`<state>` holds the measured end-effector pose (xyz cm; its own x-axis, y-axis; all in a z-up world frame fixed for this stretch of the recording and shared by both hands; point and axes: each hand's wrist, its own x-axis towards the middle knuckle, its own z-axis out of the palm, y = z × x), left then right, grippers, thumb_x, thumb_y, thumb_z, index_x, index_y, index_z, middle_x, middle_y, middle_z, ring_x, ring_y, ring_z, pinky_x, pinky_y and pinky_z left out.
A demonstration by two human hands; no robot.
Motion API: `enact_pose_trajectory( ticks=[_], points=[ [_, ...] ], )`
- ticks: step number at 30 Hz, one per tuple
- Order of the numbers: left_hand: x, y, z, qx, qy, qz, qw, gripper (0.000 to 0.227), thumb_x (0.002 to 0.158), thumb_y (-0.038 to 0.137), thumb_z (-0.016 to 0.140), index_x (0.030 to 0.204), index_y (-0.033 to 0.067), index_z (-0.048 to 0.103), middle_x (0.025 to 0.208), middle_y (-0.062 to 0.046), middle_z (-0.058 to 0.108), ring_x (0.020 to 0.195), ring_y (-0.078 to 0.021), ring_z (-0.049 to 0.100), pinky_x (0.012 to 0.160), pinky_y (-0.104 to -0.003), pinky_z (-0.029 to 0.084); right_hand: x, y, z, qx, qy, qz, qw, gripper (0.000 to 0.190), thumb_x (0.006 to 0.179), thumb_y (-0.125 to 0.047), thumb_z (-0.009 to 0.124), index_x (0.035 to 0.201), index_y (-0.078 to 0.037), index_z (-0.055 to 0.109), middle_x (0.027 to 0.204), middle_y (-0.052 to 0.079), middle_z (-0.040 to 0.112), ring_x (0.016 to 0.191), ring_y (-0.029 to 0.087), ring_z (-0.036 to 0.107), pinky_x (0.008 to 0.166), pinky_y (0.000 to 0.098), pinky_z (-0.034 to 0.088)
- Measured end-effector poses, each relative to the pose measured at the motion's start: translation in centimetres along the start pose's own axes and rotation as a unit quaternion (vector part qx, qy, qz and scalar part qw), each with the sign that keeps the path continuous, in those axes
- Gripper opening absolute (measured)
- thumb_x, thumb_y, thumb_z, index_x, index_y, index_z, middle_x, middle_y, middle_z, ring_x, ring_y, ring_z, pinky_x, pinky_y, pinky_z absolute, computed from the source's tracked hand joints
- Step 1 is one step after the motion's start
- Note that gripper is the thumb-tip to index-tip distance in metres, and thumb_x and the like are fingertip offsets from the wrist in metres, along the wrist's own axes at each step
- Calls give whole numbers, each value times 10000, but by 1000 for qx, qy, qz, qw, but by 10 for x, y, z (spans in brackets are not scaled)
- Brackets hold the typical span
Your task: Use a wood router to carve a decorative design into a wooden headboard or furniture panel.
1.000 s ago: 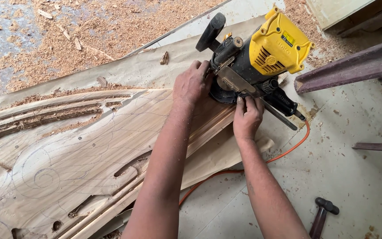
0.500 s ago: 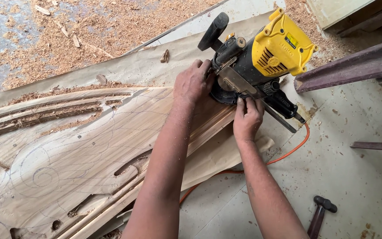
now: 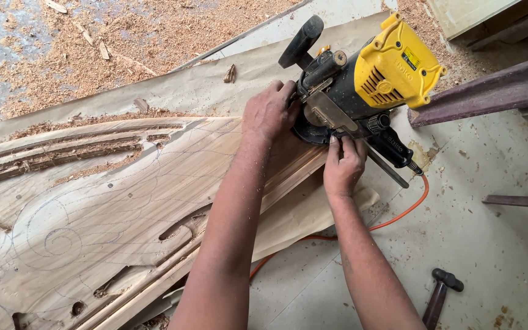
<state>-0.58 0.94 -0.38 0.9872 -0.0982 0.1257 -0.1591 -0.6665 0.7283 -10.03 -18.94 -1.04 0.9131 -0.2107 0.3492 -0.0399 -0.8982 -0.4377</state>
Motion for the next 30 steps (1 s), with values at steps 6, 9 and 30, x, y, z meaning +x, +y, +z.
enact_pose_trajectory(
  ticks=[6,9,30],
  points=[
    [-2,0,-2,2,-4,0,1000,302,950,352,672,1197,189,611,1055,-97,677,986,-334,692,815,-476,558,-3,4,2,-16,-4,-4,1000,205,1038,-193,669,1113,-9,719,1125,152,626,1177,337,587,983,492,516],
    [-2,-1,-1,7,1,10,1000,330,949,366,682,1213,184,605,1065,-94,669,988,-336,691,809,-477,561,-5,6,3,-29,11,-35,999,200,1037,-182,678,1122,-10,730,1190,167,632,1240,369,560,1015,511,487],
    [-4,0,-6,-9,-2,16,1000,316,923,368,704,1168,187,621,1119,-73,642,1009,-318,688,816,-458,561,-15,-3,0,-17,0,12,1000,200,1033,-194,662,1091,-13,724,1119,137,638,1146,339,603,969,479,512]
  ],
)
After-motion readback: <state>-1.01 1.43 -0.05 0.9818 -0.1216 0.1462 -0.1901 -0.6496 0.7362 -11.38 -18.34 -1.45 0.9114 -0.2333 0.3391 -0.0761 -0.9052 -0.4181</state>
